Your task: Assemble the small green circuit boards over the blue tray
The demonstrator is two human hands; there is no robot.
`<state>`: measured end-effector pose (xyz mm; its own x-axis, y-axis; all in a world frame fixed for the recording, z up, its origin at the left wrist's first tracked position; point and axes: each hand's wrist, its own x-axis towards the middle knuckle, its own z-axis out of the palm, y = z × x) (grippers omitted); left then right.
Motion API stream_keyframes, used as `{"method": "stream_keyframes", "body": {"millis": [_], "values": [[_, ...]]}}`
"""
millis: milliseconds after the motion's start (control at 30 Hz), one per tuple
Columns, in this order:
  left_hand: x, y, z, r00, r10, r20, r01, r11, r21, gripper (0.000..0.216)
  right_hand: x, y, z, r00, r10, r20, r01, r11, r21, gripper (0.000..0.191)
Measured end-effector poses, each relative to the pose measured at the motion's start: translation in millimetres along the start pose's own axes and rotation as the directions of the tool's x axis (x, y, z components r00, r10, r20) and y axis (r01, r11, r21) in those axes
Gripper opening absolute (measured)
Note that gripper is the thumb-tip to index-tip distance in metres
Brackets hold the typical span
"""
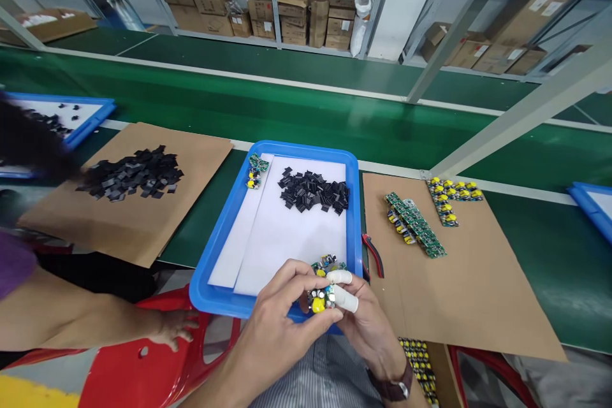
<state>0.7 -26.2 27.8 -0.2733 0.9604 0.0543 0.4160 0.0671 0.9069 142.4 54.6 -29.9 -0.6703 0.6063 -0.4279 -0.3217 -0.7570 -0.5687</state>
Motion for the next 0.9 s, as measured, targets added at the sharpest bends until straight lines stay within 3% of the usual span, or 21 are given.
{"method": "stream_keyframes", "body": {"millis": [633, 900], "values": [[2, 7, -7, 0.997, 0.021, 0.077, -0.023, 1.0, 0.018, 0.03, -6, 2, -3, 1.0, -0.014, -0.025, 0.013, 0.999, -0.038, 0.028], [-2, -2, -6, 0.996, 0.063, 0.056, -0.065, 0.997, 0.034, 0.04, -4, 0, -6, 0.983, -0.146, -0.111, 0.135, 0.985, -0.104, 0.029]]}}
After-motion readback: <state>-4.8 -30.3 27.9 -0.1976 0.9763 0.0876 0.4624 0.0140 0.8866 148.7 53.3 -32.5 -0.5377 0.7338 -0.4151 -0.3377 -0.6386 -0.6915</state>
